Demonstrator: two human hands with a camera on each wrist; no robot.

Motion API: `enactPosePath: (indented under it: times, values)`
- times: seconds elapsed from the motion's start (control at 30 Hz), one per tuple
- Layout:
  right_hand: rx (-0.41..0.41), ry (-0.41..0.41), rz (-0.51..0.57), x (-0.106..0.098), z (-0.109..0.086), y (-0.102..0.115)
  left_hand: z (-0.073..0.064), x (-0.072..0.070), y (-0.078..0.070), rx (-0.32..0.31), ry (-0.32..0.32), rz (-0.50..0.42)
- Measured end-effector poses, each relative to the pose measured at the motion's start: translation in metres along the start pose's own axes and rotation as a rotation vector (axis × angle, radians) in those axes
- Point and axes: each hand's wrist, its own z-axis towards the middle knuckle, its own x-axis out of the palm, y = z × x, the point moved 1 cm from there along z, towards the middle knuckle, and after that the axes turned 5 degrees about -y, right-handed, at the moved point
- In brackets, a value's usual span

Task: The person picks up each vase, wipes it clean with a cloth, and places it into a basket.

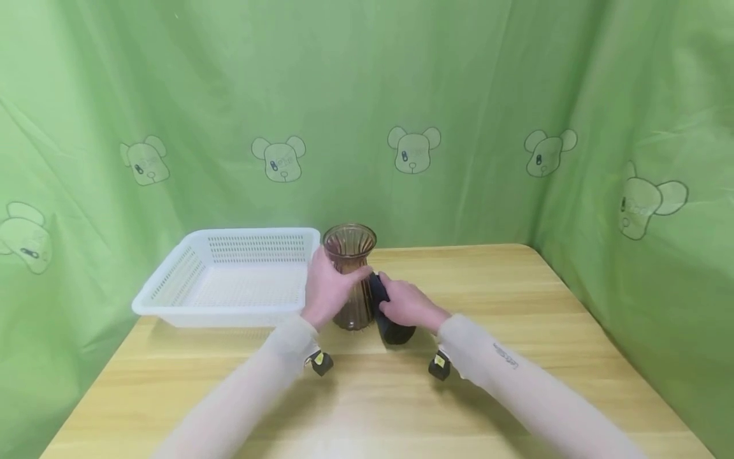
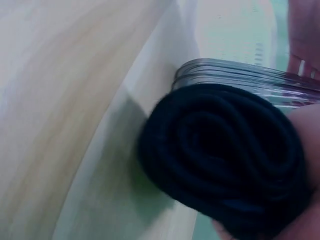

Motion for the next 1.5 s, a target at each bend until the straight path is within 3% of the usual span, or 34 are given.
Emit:
enactPosePath:
  times: [0.2, 0.33, 0.47, 0.63, 0.87, 1.0, 1.1, 1.2, 1.33, 1.5]
  values:
    - [-0.051, -0.156, 0.106, -0.023, -0.004, 0.007, 0.0, -0.005, -0.002, -0.038, -0.023, 0.117]
    - [-0.075, -0.285, 0.14, -0.045, -0.005, 0.02, 0.001, -0.006, -0.006, -0.017, -0.002, 0.074]
    - [-0.088, -0.36, 0.143, -0.05, -0.006, 0.024, 0.0, -0.004, -0.01, -0.014, 0.037, -0.012]
    - [-0.109, -0.305, 0.02, -0.035, -0.004, 0.023, 0.0, -0.003, -0.009, -0.011, 0.055, -0.075]
    - [-0.089, -0.157, -0.128, -0.01, 0.001, 0.019, 0.003, -0.003, -0.005, 0.026, 0.008, -0.087]
    - [-0.026, -0.024, -0.106, 0.003, 0.001, 0.01, 0.002, -0.002, -0.003, 0.01, -0.002, -0.062]
    - [0.021, 0.019, -0.035, 0.004, -0.001, 0.003, 0.0, 0.0, -0.003, -0.009, 0.01, -0.054]
    - [0.035, -0.001, 0.045, -0.005, -0.005, 0.001, -0.004, 0.003, -0.004, -0.03, 0.021, -0.045]
    - [-0.011, -0.074, 0.066, -0.024, -0.009, 0.01, -0.007, 0.003, -0.006, -0.049, 0.023, -0.04]
    - [-0.054, -0.245, 0.11, -0.046, -0.009, 0.024, -0.009, 0.001, -0.008, -0.034, 0.055, -0.106]
